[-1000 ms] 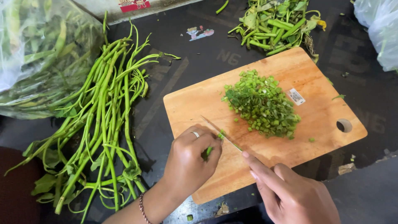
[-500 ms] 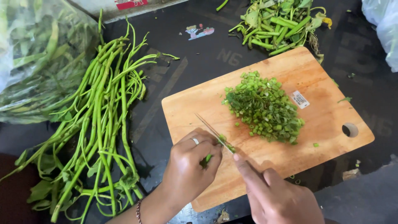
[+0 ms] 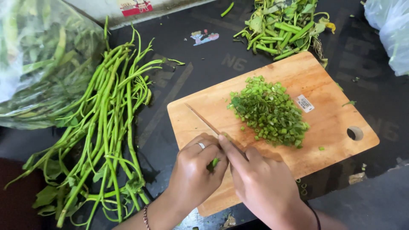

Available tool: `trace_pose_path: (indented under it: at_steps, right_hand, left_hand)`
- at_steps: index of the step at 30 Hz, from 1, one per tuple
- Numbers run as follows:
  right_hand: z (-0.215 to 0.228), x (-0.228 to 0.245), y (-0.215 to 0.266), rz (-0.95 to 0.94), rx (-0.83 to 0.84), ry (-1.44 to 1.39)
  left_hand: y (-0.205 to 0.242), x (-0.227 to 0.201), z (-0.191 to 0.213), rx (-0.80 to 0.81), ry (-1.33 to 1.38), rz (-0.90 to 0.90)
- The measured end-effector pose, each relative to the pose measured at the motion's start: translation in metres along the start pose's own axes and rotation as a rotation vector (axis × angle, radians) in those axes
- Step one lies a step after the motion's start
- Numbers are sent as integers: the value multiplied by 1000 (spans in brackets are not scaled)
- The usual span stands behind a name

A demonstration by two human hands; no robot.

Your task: The person chops green stalks on a wooden board with a knife, occasionally moving the chopped pieces into a pile. They continue picking up more stalks from a bunch and chopping them into small pieces.

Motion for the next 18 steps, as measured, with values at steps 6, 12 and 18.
trace_pose_path:
  at_steps: [6,12,18]
  right_hand:
    - [24,2,34,-29,-67,-18]
    - [38,-23,50,-172,-150,-26]
    - [30,-22,67,-266,-135,-205]
  left_hand:
    - [-3,-3,4,-51,-96,-62]
    - [-4,0,5,-11,-53,-45]
    - [-3,5,-1,-3,30,71]
Point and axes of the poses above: each hand's wrist, its own y-axis away from the middle knuckle, its own z-axis out of the back of the hand, x = y × z, the point moved 1 cm from there along -y, towards the middle knuckle, and after that the axes turned 11 degrees about z, right-handed, at the moved point
